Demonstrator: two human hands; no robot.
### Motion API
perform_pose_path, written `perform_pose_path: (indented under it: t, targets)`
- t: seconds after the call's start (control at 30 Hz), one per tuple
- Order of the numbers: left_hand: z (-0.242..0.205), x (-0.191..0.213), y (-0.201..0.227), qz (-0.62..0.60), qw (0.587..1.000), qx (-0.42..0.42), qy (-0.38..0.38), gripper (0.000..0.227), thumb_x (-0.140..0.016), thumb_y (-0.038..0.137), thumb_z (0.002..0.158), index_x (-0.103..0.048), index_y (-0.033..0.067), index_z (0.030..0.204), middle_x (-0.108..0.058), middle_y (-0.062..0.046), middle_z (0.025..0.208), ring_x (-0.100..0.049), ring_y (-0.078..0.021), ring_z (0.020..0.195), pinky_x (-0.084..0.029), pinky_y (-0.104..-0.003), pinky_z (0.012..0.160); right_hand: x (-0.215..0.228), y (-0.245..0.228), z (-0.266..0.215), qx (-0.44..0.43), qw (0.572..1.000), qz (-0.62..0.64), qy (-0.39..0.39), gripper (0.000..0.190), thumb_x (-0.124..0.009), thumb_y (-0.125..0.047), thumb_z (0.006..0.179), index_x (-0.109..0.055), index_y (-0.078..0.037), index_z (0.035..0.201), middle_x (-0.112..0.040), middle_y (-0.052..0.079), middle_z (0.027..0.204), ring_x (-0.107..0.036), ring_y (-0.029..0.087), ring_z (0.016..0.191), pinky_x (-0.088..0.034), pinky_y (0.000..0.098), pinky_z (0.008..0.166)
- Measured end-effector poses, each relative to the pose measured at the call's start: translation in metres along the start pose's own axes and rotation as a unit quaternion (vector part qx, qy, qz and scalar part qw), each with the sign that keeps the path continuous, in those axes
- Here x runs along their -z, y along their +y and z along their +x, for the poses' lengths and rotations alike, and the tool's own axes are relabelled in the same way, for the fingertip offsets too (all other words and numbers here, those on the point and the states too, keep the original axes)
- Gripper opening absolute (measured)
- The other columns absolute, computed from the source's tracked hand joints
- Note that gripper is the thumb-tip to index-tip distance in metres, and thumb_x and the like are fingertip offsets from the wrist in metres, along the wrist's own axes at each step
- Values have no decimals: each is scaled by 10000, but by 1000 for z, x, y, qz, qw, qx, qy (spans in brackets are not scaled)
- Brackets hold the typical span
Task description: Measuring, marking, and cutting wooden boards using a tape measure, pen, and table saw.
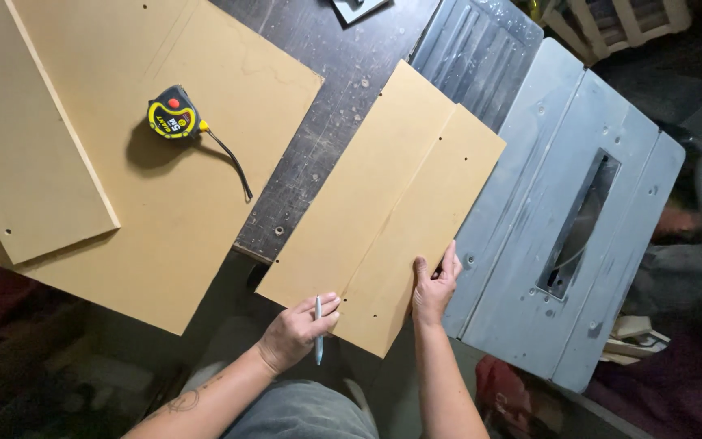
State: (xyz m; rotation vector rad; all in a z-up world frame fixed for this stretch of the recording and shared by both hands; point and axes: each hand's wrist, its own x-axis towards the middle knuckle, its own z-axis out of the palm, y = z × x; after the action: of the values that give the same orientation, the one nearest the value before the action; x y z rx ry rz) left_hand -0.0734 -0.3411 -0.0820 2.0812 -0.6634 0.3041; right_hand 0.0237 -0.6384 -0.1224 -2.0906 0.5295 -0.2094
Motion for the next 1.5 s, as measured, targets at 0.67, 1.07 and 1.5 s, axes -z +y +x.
perform_pose_path:
  t: [0.67,1.07,1.5]
  targets:
    - [4,-1,0,-10,1000,-9,11,159,-628,-85,966,-688,11,1078,-744,-236,1239,-720,-378,1186,-602,-435,1052,-1,9,5,3,1000,-17,-16,919,-753,-490,891,-391,-102,1641,-457,103,1516,-502,164,1424,-374,301,1196]
    - [0,-1,0,-24,1000,6,-7,211,-665,-108,918,-676,16,1089,-741,-233,1261,-708,-399,1217,-597,-442,1049,-1,-8,2,-13,1000,5,-19,896,-750,-442,893,-391,-101,1640,-456,101,1506,-517,169,1408,-382,305,1210]
    - [1,-3,-2,-13,1000,-9,0,275,-735,-110,861,-674,14,1099,-733,-236,1270,-705,-398,1218,-585,-438,1069,-1,-11,2,-24,1000,-3,-19,886,-764,-417,895,-396,-119,1643,-468,81,1505,-532,171,1392,-402,311,1193]
